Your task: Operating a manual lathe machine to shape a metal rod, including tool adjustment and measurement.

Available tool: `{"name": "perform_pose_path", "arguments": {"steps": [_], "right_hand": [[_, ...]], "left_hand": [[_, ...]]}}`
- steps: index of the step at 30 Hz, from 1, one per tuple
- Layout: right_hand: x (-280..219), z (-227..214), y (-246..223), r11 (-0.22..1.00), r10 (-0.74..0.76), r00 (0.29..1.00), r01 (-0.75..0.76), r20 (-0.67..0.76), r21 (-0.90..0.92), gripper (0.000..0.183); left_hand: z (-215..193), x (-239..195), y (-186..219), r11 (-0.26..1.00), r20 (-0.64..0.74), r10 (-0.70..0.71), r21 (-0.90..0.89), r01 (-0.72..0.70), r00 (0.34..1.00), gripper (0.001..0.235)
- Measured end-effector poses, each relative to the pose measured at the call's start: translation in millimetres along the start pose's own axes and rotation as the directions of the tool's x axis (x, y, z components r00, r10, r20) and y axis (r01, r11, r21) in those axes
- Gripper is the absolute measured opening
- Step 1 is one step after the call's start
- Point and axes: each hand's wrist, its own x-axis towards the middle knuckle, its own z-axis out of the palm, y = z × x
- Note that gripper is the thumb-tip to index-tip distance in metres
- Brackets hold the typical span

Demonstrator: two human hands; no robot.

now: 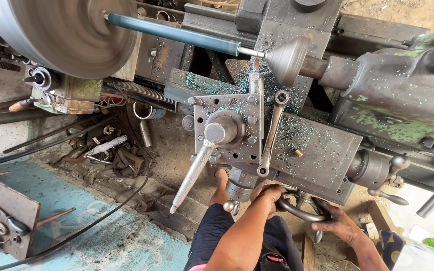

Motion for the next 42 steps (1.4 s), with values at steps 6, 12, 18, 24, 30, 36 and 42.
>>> {"name": "perform_pose_path", "arguments": {"steps": [6, 12, 18, 24, 30, 36, 42], "right_hand": [[-3, -9, -11, 0.991, 0.129, 0.99, -0.13, 0.05, 0.031, 0.12], [6, -12, -7, 0.991, 0.109, 0.99, -0.116, 0.095, 0.068, 0.125], [23, -10, 15, 0.997, 0.023, 0.996, -0.029, 0.082, 0.072, 0.128], [27, 4, 22, 0.999, 0.003, 1.0, -0.002, -0.017, 0.043, 0.131], [12, 13, -3, 0.998, 0.006, 0.997, -0.002, -0.077, 0.06, 0.126], [12, 18, -3, 0.995, -0.098, 0.982, 0.101, -0.159, 0.01, 0.121], [10, 22, -6, 0.997, -0.04, 0.981, 0.053, -0.189, 0.062, 0.121]], "left_hand": [[-5, -29, 15, 0.994, -0.07, -0.094, 0.057, 0.098, 0.993, 0.024], [4, 11, 8, 0.992, 0.023, -0.122, -0.003, 0.122, 0.992, 0.027], [21, 121, -20, 0.961, 0.246, -0.214, 0.224, 0.159, 0.945, 0.007], [16, 81, -5, 0.972, 0.178, -0.132, 0.214, 0.092, 0.975, 0.013], [21, 112, -12, 0.979, 0.273, -0.193, 0.117, 0.167, 0.943, 0.014], [25, 139, -19, 0.966, 0.286, -0.177, 0.235, 0.11, 0.942, 0.014], [22, 113, -7, 0.982, 0.226, -0.19, 0.067, 0.179, 0.955, 0.01]]}}
